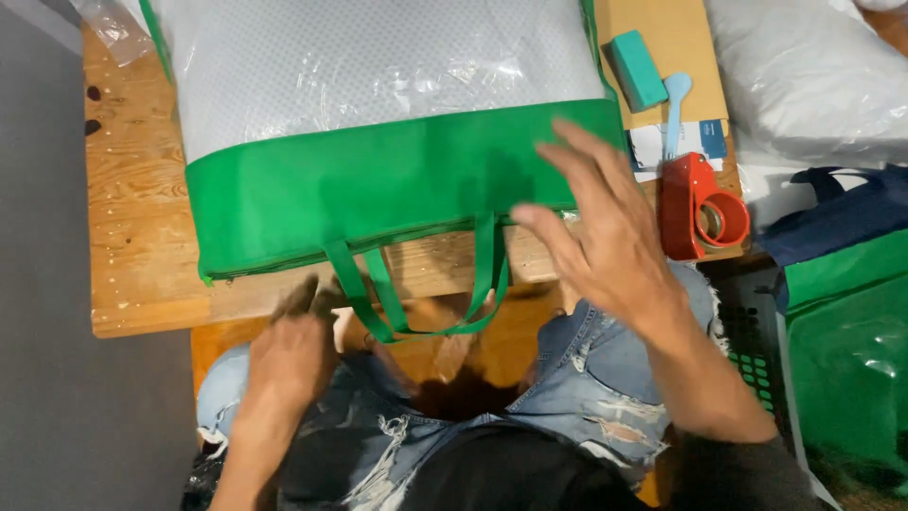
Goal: Wiping a large green and white pillow bag with a blue sponge and adjusting its straps on a wooden table.
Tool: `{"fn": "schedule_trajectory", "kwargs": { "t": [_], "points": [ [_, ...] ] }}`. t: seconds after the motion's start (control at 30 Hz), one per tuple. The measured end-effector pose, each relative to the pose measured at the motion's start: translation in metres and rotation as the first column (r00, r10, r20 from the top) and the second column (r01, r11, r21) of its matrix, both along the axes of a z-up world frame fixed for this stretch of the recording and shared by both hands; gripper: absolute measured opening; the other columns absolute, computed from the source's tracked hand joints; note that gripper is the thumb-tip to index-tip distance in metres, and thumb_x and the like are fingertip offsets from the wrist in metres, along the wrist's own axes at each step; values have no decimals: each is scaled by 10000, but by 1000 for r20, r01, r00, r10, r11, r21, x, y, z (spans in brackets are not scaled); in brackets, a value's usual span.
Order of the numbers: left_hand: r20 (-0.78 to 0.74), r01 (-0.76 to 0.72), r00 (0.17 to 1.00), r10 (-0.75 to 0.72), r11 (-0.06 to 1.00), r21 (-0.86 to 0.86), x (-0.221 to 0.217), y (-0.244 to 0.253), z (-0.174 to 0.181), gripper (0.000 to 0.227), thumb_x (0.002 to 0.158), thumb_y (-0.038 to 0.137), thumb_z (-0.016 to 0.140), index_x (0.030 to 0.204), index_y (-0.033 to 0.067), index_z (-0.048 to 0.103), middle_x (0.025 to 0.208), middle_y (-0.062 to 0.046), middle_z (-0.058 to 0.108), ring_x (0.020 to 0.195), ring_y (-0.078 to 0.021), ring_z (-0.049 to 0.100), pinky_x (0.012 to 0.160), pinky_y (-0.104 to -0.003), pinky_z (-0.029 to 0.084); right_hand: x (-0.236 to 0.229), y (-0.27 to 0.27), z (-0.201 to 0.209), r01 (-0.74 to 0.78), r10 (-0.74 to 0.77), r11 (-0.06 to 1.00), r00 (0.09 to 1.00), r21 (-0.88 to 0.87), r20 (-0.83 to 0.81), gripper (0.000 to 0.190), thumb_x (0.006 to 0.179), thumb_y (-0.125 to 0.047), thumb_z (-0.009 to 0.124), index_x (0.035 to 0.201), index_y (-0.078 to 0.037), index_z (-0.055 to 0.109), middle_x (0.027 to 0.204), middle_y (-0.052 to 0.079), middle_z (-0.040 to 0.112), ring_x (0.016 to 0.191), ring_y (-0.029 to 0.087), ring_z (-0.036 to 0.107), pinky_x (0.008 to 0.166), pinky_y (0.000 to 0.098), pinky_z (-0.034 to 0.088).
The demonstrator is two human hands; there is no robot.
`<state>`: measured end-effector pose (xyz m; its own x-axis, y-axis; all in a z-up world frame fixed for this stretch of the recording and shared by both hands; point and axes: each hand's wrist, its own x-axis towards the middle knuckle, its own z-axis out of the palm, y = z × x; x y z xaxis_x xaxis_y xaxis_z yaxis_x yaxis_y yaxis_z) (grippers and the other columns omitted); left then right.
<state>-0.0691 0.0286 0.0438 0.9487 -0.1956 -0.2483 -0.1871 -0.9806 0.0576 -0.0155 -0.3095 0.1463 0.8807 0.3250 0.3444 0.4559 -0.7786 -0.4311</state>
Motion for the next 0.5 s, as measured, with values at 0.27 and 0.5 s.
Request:
{"fn": "schedule_trajectory", "kwargs": {
  "t": [0.27, 0.5],
  "points": [
    [562, 137, 819, 113, 913, -383, 98, 23, 74, 466, 1136, 399, 655, 1300, -31, 721, 1148, -279, 722, 1029, -484, 651, 817, -554, 487, 168, 43, -57, 99, -77, 950, 993, -297, 85, 783, 1103, -698, 665, 1672, -276, 332, 1656, 213, 106, 1523, 486, 113, 1121, 843, 139],
    [141, -217, 927, 348, 804, -554, 153, 21, 30, 880, 980, 728, 420, 1678, 250, 177, 1721, -171, 27, 1559, -489, -3, 1123, -832, 80, 186, 21, -47, 36, -93, 973, 965, -229, -246, 757, 1014, -692, 425, 1632, -273, 304, 1664, 135, 184, 1493, 373, 162, 1064, 655, 176]
  ]
}}
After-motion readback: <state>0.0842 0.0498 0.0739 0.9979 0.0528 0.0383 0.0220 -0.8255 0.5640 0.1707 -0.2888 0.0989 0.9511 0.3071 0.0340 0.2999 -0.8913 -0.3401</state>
